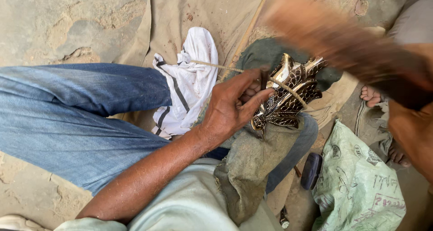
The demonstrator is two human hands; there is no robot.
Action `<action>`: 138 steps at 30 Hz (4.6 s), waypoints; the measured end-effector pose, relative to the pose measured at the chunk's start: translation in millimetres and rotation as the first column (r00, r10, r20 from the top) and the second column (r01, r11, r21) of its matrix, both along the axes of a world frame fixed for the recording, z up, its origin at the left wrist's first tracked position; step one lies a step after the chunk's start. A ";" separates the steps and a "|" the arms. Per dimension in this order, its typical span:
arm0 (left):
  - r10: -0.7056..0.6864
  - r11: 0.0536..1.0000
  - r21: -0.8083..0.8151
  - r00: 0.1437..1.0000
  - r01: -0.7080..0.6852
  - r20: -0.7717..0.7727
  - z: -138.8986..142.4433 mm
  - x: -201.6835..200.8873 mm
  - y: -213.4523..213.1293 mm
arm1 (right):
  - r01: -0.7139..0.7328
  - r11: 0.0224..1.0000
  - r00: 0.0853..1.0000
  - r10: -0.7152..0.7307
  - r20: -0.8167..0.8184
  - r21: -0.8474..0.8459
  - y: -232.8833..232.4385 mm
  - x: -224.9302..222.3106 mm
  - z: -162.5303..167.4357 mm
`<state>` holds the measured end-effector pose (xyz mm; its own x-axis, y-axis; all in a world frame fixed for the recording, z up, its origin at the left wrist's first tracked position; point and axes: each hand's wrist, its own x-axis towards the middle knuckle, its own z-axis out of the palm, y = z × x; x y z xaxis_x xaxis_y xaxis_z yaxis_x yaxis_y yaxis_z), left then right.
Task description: The person holds a decorative metal piece on a cushioned lap rest and uses a chisel and wooden mallet to carve patterns into the surface. The person repeatedly repositions the chisel and strikes it to shape the metal.
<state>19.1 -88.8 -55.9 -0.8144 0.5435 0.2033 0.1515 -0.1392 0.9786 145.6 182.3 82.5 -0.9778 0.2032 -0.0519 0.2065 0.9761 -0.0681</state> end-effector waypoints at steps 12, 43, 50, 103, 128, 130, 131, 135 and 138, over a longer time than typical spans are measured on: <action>-0.014 1.000 0.016 1.000 0.014 -0.016 -3.6 0.0 0.8 | -0.174 0.983 0.980 0.179 -0.083 0.066 -37.2 -23.1 27.3; 0.016 1.000 0.030 0.975 -0.009 -0.224 -12.9 6.9 -5.4 | -0.001 0.982 0.996 -0.015 0.086 0.191 -66.2 -1.2 43.3; -0.003 0.999 0.040 0.992 0.008 -0.126 -18.2 5.9 -2.9 | -0.006 0.995 1.000 0.006 0.005 0.101 -60.3 -1.2 40.0; -0.137 0.990 0.003 0.983 0.138 -0.123 -16.1 4.9 -6.2 | 0.082 0.962 0.969 -0.138 0.203 0.260 -39.8 5.7 35.2; -0.210 0.970 -0.078 0.953 0.232 0.219 -4.4 -68.5 8.4 | 0.053 0.274 0.617 -0.765 -0.185 -0.960 -99.0 55.8 -112.5; -0.251 0.955 -0.092 0.933 0.282 0.259 0.4 -72.9 16.2 | 0.089 0.493 0.680 -0.665 -0.308 -0.866 -78.2 52.8 -85.5; -0.271 0.942 -0.111 0.915 0.315 0.299 3.1 -75.1 19.3 | 0.094 0.577 0.711 -0.610 -0.351 -0.811 -67.6 50.1 -72.4; -0.286 0.891 -0.268 0.912 0.366 0.293 15.8 -81.0 20.5 | 0.219 0.474 0.709 -0.677 -0.195 -0.853 -33.3 33.8 -51.4; -0.304 0.864 -0.364 0.937 0.348 0.173 25.1 -82.1 17.8 | 0.443 0.449 0.699 -0.715 -0.015 -0.776 -0.7 20.8 -60.4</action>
<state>-63.0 -71.1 -30.8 -0.5819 0.7988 -0.1530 0.0552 0.2265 0.9724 166.4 181.7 22.1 -0.6227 0.7625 -0.1760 0.5385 0.2544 -0.8033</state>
